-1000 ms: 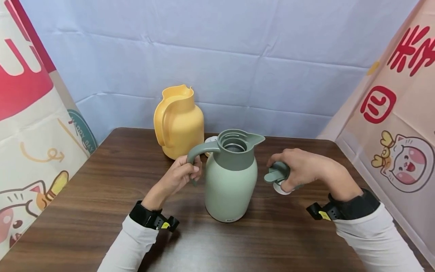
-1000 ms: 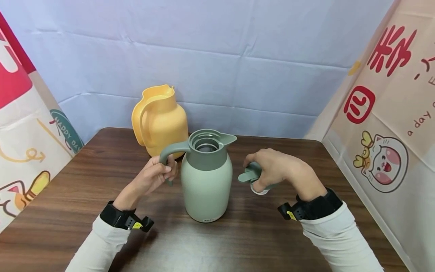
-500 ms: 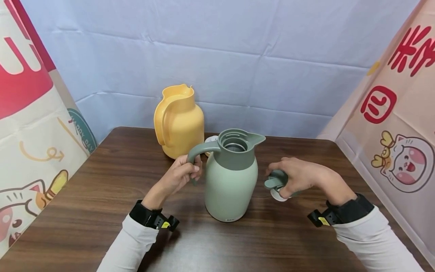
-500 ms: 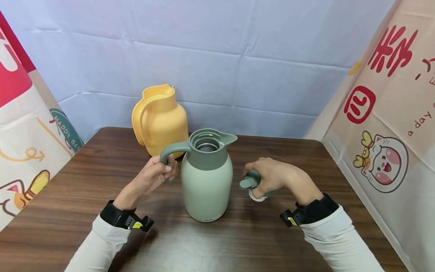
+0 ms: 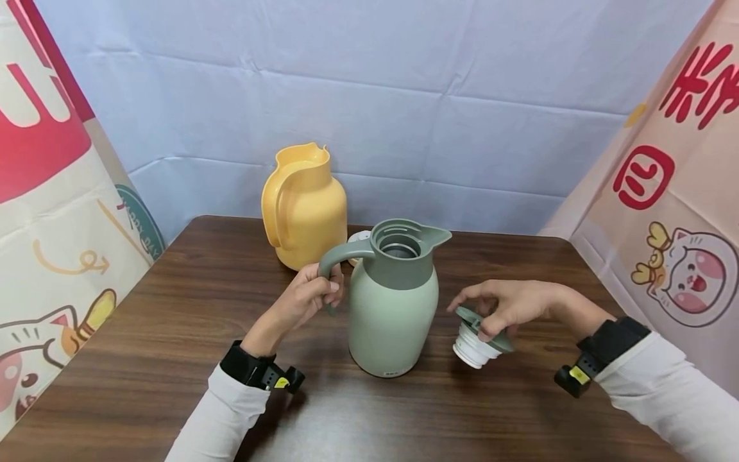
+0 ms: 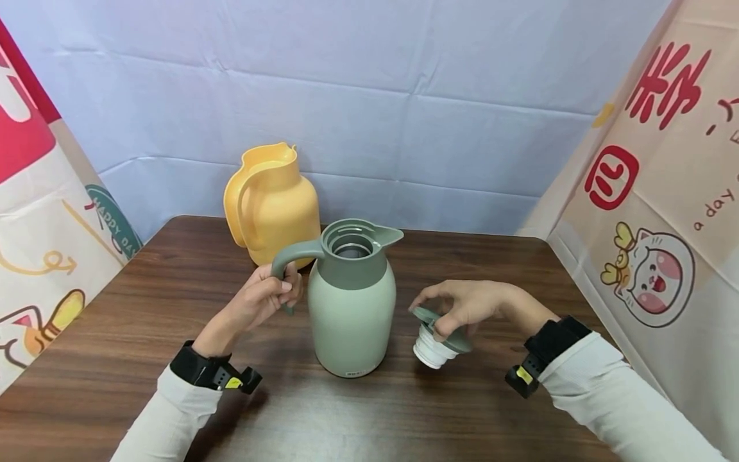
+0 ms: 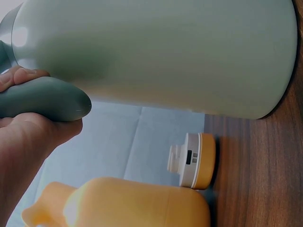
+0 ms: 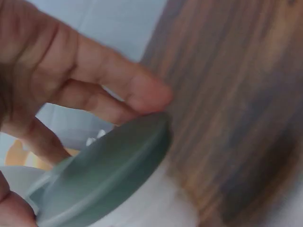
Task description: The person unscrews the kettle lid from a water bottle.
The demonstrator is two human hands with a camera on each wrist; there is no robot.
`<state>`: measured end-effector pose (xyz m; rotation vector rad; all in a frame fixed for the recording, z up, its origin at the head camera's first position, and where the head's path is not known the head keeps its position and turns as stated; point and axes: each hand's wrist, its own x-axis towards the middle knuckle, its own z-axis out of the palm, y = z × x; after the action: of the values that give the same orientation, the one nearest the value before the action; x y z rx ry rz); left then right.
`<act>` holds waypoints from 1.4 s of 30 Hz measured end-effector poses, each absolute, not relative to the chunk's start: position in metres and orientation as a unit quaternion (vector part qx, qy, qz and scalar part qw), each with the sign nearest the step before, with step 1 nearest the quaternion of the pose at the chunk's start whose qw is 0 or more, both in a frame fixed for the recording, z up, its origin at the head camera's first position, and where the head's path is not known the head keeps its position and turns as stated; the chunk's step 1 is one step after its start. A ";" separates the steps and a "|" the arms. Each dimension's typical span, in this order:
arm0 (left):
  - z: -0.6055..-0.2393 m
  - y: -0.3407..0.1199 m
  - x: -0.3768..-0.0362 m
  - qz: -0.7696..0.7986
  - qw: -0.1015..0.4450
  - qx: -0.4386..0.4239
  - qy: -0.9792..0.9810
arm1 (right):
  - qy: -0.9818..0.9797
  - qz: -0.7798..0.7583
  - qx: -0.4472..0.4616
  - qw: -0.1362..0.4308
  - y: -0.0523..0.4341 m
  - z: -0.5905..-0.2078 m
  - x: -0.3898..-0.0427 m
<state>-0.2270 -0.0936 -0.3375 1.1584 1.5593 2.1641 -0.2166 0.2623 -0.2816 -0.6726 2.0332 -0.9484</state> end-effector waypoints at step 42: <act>-0.339 -0.094 -0.228 0.740 0.117 0.398 0.529 | 0.729 -0.624 -0.139 -0.246 0.248 -0.386 -0.140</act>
<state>-0.2279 -0.0942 -0.3386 1.1641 1.5496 2.1680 -0.1398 0.2478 -0.3856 -0.5203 2.7365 -2.3408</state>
